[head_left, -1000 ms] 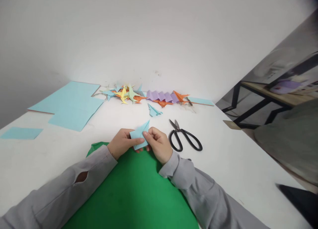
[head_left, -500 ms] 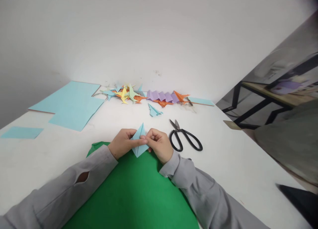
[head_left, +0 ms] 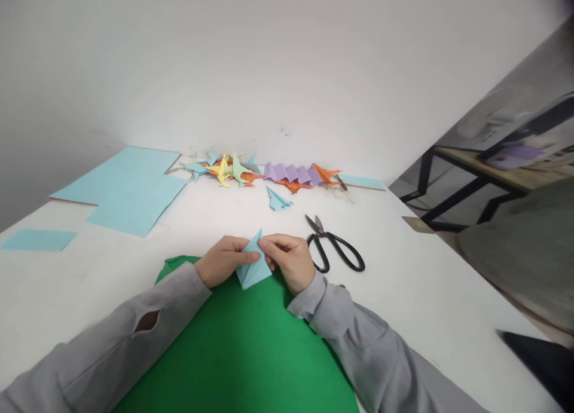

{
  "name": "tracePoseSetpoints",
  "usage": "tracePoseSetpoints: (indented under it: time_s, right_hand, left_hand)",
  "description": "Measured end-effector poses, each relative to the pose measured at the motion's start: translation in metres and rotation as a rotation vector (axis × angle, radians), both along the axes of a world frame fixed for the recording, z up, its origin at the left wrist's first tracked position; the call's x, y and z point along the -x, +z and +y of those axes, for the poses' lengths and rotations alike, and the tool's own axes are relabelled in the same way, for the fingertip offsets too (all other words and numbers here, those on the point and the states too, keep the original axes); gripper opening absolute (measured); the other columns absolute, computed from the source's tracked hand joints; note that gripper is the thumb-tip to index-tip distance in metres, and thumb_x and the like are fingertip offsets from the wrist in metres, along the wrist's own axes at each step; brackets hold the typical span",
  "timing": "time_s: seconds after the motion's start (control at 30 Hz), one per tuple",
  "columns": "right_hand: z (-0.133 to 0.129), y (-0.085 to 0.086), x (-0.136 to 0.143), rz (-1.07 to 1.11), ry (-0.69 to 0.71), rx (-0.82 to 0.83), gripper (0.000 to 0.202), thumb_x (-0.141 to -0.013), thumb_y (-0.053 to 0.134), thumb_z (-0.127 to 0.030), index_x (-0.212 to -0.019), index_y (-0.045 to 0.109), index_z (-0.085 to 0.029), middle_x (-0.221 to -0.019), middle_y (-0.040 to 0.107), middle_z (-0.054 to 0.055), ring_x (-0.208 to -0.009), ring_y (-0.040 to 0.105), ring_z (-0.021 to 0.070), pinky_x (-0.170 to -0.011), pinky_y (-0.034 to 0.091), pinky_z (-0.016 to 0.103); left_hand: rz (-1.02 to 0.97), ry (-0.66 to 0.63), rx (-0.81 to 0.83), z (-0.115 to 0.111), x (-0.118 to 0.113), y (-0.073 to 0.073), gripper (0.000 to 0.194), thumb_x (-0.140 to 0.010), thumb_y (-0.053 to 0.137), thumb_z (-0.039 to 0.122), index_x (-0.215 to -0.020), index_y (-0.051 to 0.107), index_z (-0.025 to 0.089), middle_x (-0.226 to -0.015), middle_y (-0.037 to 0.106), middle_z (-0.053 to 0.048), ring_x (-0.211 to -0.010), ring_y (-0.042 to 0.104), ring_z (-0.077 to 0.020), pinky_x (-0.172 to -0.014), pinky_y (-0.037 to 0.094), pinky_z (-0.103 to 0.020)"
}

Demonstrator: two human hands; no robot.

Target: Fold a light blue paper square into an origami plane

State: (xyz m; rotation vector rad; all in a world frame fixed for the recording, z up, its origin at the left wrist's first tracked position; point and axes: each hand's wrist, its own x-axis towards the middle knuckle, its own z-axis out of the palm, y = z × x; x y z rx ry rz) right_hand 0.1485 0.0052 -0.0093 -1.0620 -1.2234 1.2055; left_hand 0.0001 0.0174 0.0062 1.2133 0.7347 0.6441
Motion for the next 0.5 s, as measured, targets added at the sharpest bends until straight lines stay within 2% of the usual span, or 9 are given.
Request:
tracePoseSetpoints:
  time_s: [0.2,0.5]
  right_hand:
    - [0.0017,-0.0012,-0.0006,0.023,-0.018,0.004,0.018,-0.059,0.072,-0.030,-0.059,0.064,-0.014,-0.038,0.052,-0.004,-0.033,0.040,0.0055,-0.035,0.030,0.019]
    - [0.0032,-0.0025,-0.0015,0.068,0.036,0.030,0.027,-0.062,0.070,-0.035,-0.054,0.054,-0.015,-0.038,0.052,-0.005,-0.032,0.039,0.0042,-0.035,0.028,0.017]
  left_hand:
    - [0.016,0.023,0.067,0.0005,0.0000,-0.0011,0.023,-0.057,0.071,0.031,-0.065,0.066,0.011,-0.056,0.059,0.001,-0.051,0.046,-0.0085,-0.051,0.034,-0.022]
    - [0.074,-0.020,0.110,-0.0011,0.0000,0.0012,0.017,-0.054,0.068,0.024,-0.054,0.058,0.010,-0.046,0.050,0.004,-0.043,0.039,-0.0062,-0.045,0.027,-0.021]
